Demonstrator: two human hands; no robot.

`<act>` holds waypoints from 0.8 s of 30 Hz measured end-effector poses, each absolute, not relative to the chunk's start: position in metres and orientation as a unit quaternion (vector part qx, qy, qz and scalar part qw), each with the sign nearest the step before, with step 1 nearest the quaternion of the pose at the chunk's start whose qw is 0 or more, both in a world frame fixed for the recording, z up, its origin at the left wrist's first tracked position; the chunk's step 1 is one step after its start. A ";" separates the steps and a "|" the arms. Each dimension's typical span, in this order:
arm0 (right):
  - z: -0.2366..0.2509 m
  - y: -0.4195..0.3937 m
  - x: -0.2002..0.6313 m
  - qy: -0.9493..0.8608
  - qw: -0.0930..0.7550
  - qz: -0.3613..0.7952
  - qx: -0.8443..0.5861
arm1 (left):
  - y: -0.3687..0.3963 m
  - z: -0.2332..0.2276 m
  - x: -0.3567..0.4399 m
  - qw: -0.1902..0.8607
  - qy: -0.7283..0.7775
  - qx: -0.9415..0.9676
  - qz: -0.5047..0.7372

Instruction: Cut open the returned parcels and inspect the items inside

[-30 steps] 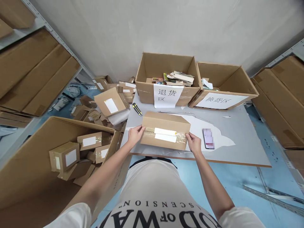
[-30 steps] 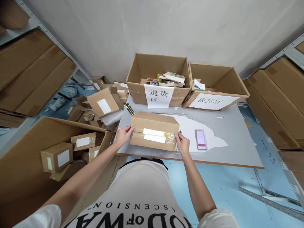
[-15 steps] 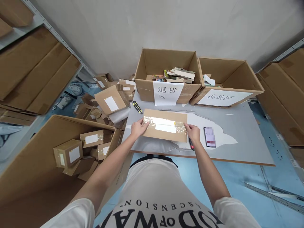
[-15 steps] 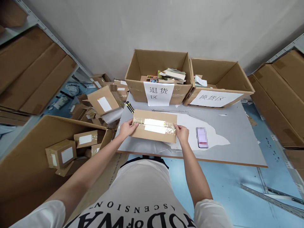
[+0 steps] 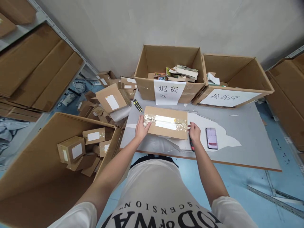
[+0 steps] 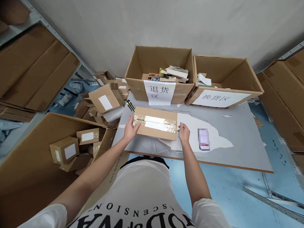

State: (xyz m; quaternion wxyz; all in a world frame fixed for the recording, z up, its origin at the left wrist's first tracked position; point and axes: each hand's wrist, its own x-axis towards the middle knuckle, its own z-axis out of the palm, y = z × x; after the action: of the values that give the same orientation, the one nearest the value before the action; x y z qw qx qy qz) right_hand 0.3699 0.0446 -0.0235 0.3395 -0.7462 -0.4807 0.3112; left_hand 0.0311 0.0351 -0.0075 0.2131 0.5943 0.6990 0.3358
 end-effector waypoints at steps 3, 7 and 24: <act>-0.045 0.021 0.388 -0.490 0.276 0.240 -0.791 | 0.033 -0.002 0.033 0.159 0.696 0.619 0.328; -0.076 -0.015 0.399 -0.544 0.077 0.222 -0.805 | 0.031 0.005 0.039 0.104 0.623 0.723 0.279; -0.082 -0.004 0.407 -0.492 0.168 0.299 -0.801 | 0.006 0.001 0.064 0.062 0.506 0.846 0.160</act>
State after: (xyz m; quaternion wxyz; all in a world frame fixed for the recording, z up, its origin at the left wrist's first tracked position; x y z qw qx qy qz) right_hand 0.4067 -0.0040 -0.0825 0.1684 -0.8005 -0.4916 0.2986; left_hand 0.0645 0.0063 0.0005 0.0620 0.8455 0.5057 0.1596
